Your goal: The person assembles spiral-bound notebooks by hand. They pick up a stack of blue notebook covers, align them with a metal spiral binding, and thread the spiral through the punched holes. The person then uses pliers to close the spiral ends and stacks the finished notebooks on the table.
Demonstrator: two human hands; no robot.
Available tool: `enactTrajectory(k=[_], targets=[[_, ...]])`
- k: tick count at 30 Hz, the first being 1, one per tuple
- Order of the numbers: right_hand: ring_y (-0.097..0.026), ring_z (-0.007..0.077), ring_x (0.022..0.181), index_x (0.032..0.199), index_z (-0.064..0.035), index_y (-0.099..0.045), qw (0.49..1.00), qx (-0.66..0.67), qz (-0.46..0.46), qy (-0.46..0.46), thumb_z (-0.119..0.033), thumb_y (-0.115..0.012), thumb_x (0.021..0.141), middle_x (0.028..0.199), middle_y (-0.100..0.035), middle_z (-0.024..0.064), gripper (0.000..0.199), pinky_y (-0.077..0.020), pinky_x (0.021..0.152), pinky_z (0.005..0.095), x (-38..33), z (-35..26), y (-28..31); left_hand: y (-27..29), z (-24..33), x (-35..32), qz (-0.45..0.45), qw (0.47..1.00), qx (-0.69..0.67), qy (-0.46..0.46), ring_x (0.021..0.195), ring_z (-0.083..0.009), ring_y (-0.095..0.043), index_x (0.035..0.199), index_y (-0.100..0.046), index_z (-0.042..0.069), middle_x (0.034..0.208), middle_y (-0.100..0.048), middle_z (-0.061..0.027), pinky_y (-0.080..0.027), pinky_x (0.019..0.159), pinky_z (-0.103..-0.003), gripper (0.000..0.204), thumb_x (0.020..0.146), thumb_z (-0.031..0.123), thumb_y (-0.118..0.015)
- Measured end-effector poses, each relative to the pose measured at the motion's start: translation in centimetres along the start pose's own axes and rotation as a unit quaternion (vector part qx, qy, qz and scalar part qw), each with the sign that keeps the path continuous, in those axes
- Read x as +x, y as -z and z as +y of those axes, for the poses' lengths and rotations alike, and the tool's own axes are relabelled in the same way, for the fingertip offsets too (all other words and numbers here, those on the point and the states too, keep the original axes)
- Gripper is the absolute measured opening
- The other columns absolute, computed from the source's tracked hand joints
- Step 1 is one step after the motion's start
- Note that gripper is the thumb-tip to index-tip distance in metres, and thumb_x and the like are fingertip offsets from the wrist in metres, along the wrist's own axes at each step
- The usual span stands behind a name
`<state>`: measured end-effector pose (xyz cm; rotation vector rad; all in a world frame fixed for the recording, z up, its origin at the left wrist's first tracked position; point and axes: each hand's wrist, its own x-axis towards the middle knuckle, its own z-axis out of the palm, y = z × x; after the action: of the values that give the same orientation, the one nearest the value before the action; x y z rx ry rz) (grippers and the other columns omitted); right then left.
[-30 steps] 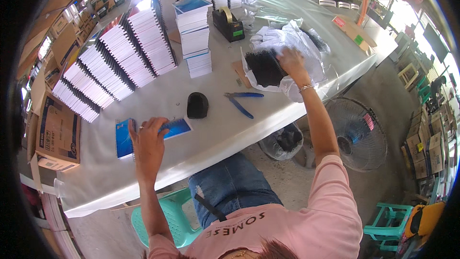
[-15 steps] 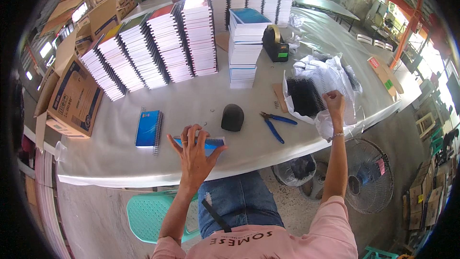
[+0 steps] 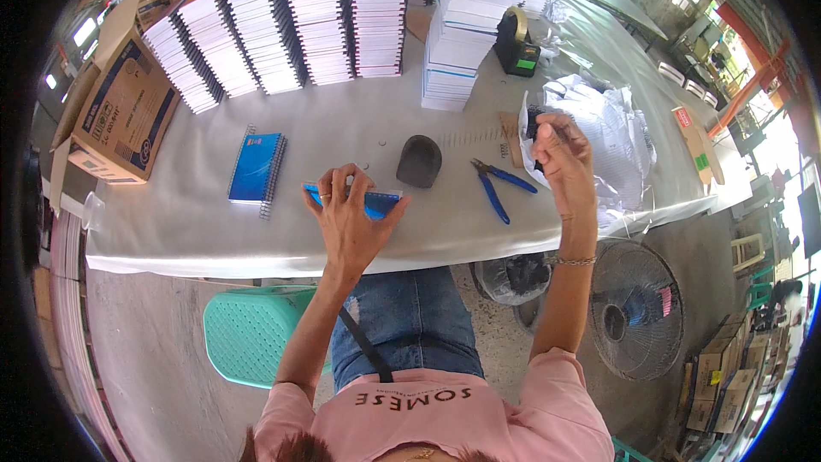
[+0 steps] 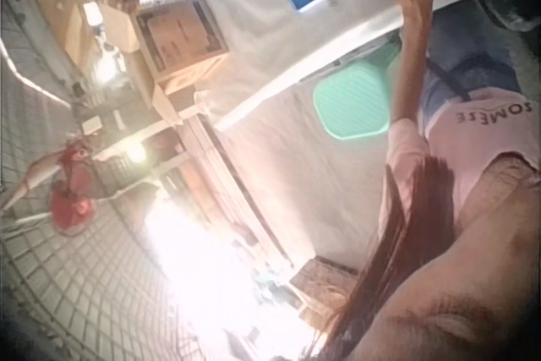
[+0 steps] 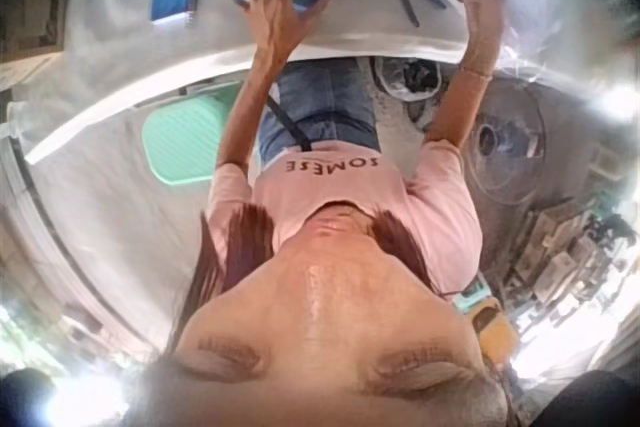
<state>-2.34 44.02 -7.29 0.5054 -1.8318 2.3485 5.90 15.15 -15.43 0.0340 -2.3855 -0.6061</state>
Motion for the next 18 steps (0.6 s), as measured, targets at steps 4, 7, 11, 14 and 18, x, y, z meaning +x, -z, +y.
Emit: enactTrajectory(k=[4, 7, 11, 14, 18], targets=[[-0.055, 0.0086, 0.071, 0.104, -0.0016, -0.064, 0.985, -0.156, -0.06, 0.047, -0.021, -0.06, 0.099, 0.082, -0.061, -0.0001, 0.02, -0.0447, 0.069, 0.022, -0.4, 0.5, -5.4, 0.3, 0.1, 0.1, -0.014, 1.0, 0.002, 0.008, 0.117, -0.0302, -0.046, 0.091, -0.063, 0.013, 0.111, -0.053, -0.0036, -0.021, 0.104, -0.068, 0.043, 0.07, 0.045, -0.082], [-0.057, 0.0103, 0.072, 0.102, -0.0015, -0.062, 0.954, -0.239, -0.178, -0.024, -0.019, -0.062, 0.098, 0.083, -0.062, 0.0019, 0.018, -0.0468, 0.07, 0.0248, -1.3, 0.4, -7.6, 0.7, 0.0, 0.1, -0.014, 1.0, 0.006, 0.002, 0.116, -0.0301, -0.047, 0.091, -0.064, 0.013, 0.108, -0.054, -0.0035, -0.021, 0.104, -0.068, 0.042, 0.07, 0.044, -0.083], [-0.06, 0.0142, 0.072, 0.101, -0.0015, -0.059, 0.927, -0.303, -0.212, -0.063, -0.014, -0.065, 0.094, 0.08, -0.063, 0.0071, 0.016, -0.0485, 0.071, 0.0296, -2.4, 2.8, -9.4, 0.6, 0.0, 0.1, -0.006, 1.0, -0.006, -0.008, 0.113, -0.0294, -0.048, 0.089, -0.064, 0.013, 0.103, -0.054, -0.0033, -0.023, 0.103, -0.066, 0.04, 0.069, 0.042, -0.083], [-0.061, 0.0177, 0.072, 0.102, -0.0006, -0.057, 0.918, -0.332, -0.213, -0.041, -0.012, -0.066, 0.093, 0.08, -0.065, 0.0104, 0.017, -0.049, 0.071, 0.0316, -2.9, 4.2, -9.7, 0.6, 0.1, 0.3, -0.015, 1.0, -0.011, 0.0, 0.111, -0.0289, -0.049, 0.086, -0.065, 0.013, 0.098, -0.054, -0.0028, -0.024, 0.102, -0.065, 0.038, 0.068, 0.041, -0.084], [-0.062, 0.0211, 0.073, 0.103, 0.0008, -0.057, 0.909, -0.352, -0.221, -0.018, -0.01, -0.066, 0.091, 0.082, -0.066, 0.0123, 0.018, -0.0496, 0.072, 0.0331, -3.3, 4.6, -10.5, 0.8, 0.2, 0.2, -0.016, 1.0, -0.005, 0.007, 0.109, -0.0281, -0.049, 0.083, -0.065, 0.014, 0.095, -0.054, -0.0017, -0.024, 0.1, -0.064, 0.036, 0.068, 0.04, -0.084]])
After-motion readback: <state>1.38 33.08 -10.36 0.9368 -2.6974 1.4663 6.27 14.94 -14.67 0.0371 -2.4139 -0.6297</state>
